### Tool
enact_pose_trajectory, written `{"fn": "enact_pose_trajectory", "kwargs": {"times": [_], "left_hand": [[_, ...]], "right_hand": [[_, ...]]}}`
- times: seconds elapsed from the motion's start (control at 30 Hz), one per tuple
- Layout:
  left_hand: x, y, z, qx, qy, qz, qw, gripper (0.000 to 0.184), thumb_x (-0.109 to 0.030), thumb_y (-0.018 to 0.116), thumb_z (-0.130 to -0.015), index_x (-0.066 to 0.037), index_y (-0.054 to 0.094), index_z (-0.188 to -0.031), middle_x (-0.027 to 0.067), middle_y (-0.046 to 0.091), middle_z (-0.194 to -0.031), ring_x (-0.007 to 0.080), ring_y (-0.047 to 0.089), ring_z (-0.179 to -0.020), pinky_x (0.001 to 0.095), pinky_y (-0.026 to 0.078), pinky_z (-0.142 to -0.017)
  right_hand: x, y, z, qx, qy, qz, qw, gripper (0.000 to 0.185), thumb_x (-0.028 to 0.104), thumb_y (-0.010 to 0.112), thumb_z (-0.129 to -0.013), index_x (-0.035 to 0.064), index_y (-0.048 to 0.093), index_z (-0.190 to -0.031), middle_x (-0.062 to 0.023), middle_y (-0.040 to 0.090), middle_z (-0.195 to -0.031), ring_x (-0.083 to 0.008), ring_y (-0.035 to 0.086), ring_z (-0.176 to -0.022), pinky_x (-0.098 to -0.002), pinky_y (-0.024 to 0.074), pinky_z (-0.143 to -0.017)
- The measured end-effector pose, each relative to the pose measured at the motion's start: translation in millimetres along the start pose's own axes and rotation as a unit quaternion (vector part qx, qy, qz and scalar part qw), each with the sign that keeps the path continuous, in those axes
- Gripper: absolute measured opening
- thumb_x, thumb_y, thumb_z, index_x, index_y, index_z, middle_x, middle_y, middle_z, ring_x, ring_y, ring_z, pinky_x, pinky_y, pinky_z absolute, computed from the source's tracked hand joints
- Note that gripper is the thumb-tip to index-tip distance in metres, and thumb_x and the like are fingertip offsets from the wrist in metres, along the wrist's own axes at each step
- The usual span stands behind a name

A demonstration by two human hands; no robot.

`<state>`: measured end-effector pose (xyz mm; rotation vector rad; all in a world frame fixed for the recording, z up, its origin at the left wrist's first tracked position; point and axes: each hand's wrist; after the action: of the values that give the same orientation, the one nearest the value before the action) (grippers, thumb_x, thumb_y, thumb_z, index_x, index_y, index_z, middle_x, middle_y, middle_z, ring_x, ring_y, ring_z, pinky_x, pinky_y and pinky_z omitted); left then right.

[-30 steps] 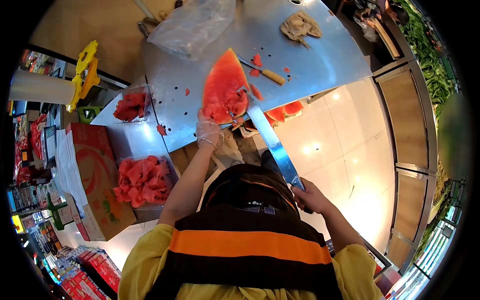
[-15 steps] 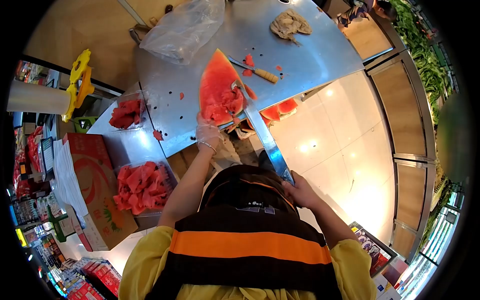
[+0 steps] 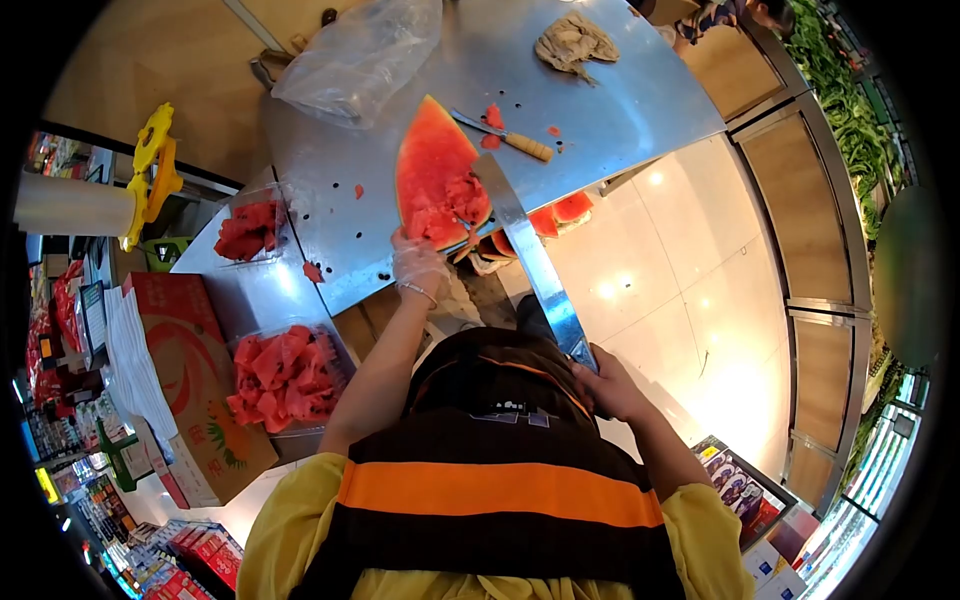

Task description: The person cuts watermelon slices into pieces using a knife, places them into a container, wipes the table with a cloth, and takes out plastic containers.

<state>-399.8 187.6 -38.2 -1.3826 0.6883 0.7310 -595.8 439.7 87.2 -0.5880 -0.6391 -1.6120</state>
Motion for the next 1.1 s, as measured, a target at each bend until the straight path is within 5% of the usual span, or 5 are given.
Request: {"fn": "enact_pose_trajectory", "kwargs": {"times": [0.2,0.4,0.67,0.73,1.1], "left_hand": [[18.0,2.7,-17.8,0.052,0.052,-0.188,0.979,0.055,-0.011,0.053,-0.076,-0.003,0.034,-0.127,0.0207,0.062,-0.095,0.0368,0.060,-0.085,0.0397,0.048,-0.075],[8.8,12.3,-32.2,0.104,-0.133,0.670,0.723,0.071,0.015,0.037,-0.070,-0.006,0.030,-0.137,0.0172,0.046,-0.128,0.0309,0.048,-0.116,0.0440,0.039,-0.099],[9.1,17.8,-35.1,0.067,-0.167,0.653,0.736,0.046,0.001,0.032,-0.090,-0.005,0.034,-0.136,0.0170,0.043,-0.132,0.0333,0.043,-0.120,0.0475,0.038,-0.100],[24.2,27.1,-40.3,0.131,-0.243,0.808,0.521,0.040,-0.013,0.036,-0.094,-0.006,0.036,-0.134,0.0159,0.047,-0.127,0.0320,0.046,-0.117,0.0461,0.043,-0.095],[-13.6,39.4,-25.9,0.052,-0.139,0.641,0.753,0.036,-0.008,0.037,-0.094,-0.006,0.037,-0.130,0.0149,0.052,-0.120,0.0284,0.054,-0.104,0.0349,0.047,-0.082]], "right_hand": [[17.7,-47.5,-39.2,-0.336,-0.134,0.368,0.857,0.030,0.024,0.046,-0.092,0.0008,0.045,-0.111,-0.0195,0.058,-0.065,-0.0364,0.059,-0.058,-0.0421,0.0443,-0.050],[67.2,-110.4,-149.2,-0.451,-0.159,0.484,0.733,0.040,0.026,0.053,-0.087,0.0117,0.044,-0.124,-0.0144,0.057,-0.100,-0.0326,0.060,-0.085,-0.0431,0.0493,-0.068],[119.3,-113.4,-227.7,-0.467,-0.376,0.538,0.592,0.041,0.018,0.061,-0.077,0.0077,0.052,-0.116,-0.0115,0.055,-0.110,-0.0292,0.053,-0.101,-0.0400,0.0468,-0.080],[136.9,-90.3,-250.1,-0.369,-0.444,0.519,0.631,0.041,0.016,0.060,-0.076,0.0080,0.053,-0.116,-0.0116,0.055,-0.112,-0.0301,0.053,-0.100,-0.0403,0.0459,-0.082],[152.0,-86.0,-233.1,-0.215,-0.255,0.277,0.901,0.024,0.027,0.050,-0.091,0.0043,0.052,-0.099,-0.0110,0.057,-0.072,-0.0216,0.055,-0.058,-0.0317,0.0455,-0.055]]}}
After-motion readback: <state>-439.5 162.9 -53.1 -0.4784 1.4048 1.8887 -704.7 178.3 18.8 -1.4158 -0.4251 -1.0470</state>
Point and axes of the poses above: each hand's wrist, its own z-axis away from the middle knuckle, its own y-axis out of the palm, x = y × z
